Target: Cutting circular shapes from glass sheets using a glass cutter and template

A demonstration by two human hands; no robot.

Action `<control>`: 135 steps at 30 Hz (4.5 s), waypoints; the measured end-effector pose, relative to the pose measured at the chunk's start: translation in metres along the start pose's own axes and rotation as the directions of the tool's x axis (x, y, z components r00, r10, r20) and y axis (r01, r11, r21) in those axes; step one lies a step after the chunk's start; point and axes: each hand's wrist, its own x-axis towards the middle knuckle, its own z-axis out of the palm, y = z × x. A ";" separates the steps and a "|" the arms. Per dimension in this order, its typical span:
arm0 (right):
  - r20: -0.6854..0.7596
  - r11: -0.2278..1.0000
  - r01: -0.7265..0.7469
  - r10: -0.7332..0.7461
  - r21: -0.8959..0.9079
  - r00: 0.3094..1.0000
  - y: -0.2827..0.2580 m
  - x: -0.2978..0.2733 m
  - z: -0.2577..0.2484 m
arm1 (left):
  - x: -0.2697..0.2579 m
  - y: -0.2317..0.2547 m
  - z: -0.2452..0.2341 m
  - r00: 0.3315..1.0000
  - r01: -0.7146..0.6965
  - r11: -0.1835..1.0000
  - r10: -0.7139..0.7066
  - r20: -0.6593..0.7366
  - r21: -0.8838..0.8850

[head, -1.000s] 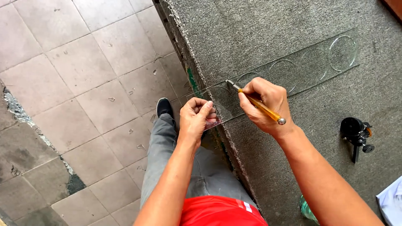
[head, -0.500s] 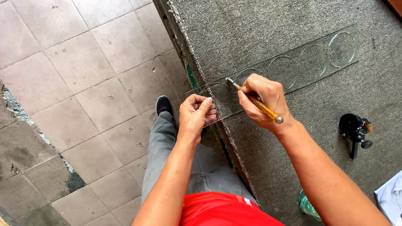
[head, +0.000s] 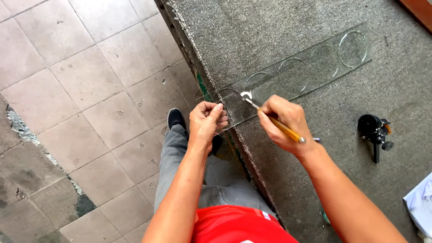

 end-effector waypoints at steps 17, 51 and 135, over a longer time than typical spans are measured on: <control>0.020 1.000 0.011 -0.011 -0.003 1.000 0.009 -0.017 0.011 | -0.002 0.007 0.000 0.999 0.030 1.000 -0.029 0.012 -0.005; -0.133 0.575 -0.717 0.808 0.395 0.575 -0.030 -0.198 -0.030 | -0.090 0.045 0.035 0.979 0.138 0.987 -0.149 0.139 0.084; -0.079 0.070 -0.068 0.988 0.995 -0.135 -0.257 -0.335 0.195 | -0.164 -0.063 0.079 0.270 -0.685 0.138 -0.864 0.425 0.716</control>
